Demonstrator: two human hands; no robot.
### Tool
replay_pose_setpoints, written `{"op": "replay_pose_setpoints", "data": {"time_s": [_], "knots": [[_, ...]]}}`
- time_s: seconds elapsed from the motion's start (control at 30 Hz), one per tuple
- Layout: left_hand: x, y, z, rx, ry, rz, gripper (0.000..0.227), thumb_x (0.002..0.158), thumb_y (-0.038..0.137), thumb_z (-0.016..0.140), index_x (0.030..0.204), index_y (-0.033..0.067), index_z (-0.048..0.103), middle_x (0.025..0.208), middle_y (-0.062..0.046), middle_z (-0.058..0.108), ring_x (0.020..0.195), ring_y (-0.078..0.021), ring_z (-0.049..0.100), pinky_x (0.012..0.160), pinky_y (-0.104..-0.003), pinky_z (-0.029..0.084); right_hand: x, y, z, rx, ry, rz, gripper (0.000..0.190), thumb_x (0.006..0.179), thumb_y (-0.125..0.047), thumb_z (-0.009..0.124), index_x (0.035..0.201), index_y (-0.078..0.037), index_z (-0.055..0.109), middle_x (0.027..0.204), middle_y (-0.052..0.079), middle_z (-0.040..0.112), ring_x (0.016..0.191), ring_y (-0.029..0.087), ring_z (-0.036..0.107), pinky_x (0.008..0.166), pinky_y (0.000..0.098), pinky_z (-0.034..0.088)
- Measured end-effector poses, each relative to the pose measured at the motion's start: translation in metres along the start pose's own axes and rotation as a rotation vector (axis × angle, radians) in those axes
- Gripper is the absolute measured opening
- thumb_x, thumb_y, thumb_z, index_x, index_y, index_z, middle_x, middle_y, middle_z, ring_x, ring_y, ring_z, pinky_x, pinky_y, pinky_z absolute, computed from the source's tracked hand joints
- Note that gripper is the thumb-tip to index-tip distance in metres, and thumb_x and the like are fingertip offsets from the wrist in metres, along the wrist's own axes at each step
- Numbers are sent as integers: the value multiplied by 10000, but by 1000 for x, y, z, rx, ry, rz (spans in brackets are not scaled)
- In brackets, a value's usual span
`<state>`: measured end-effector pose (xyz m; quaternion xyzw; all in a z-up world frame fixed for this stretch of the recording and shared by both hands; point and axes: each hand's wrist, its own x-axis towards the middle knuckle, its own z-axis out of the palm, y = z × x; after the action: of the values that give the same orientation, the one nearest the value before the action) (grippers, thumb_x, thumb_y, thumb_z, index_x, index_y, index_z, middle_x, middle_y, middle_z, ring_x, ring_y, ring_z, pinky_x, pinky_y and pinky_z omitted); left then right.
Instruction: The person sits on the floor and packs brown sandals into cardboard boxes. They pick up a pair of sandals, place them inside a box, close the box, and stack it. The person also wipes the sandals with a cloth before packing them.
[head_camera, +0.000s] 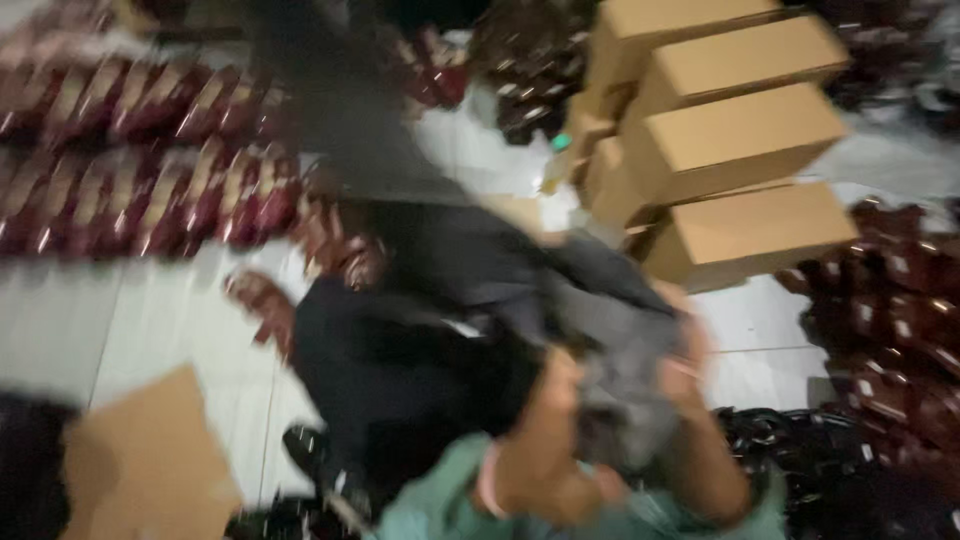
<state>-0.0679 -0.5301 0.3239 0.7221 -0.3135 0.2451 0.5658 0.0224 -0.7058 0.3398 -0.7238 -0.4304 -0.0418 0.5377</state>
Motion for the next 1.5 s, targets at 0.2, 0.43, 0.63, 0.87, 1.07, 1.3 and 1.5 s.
{"op": "replay_pose_setpoints", "data": {"time_s": [0.2,0.43,0.63,0.87,1.07,1.3,1.5], "knots": [[25,6,36,-82,-419,-275,552,1000,231,798,1398,10,485,1232,-188,557,1024,-370,655,841,-432,564,-145,-47,-83,-764,319,366,523,961,-244,778,1314,-3,476,1197,184,581,1074,309,599,925,387,478],[-8,-116,81,19,-481,-368,802,656,25,719,1429,79,511,1188,-243,482,871,-473,620,695,-502,552,-299,-26,-101,-1394,575,763,295,1019,-102,779,1176,14,559,1017,177,659,887,292,675,783,350,526],[-36,-175,76,109,-600,-345,295,788,133,831,1058,104,715,941,-105,675,883,-357,692,741,-430,533,-314,23,-107,-1526,746,1038,280,1068,-199,711,1220,9,600,1082,191,638,998,333,648,871,417,532],[-24,-153,113,-1090,-410,-1070,336,1028,187,689,1311,22,616,1048,3,661,877,-77,607,725,-274,500,-197,20,-35,-925,343,694,834,672,-375,832,1338,41,549,1344,235,552,1218,417,551,1007,498,468],[-5,-139,113,-1011,-459,-556,766,853,245,796,1492,86,405,1322,-48,558,1139,-189,622,933,-335,546,-245,81,9,-532,529,892,554,902,-328,714,1311,40,649,1301,190,628,1121,300,579,970,401,492],[-27,-152,151,-615,-522,-641,629,911,275,847,1448,80,585,1356,-132,594,1139,-237,691,930,-360,591,-319,112,0,725,789,918,673,1001,-409,525,1491,50,474,1465,145,569,1325,278,544,1107,428,421],[11,-173,139,-568,-480,-187,756,684,261,873,1344,32,583,1275,-200,521,1108,-350,590,930,-430,510,-297,84,-13,847,608,525,894,908,-462,624,1554,86,337,1566,203,457,1434,322,436,1169,461,290]]}}
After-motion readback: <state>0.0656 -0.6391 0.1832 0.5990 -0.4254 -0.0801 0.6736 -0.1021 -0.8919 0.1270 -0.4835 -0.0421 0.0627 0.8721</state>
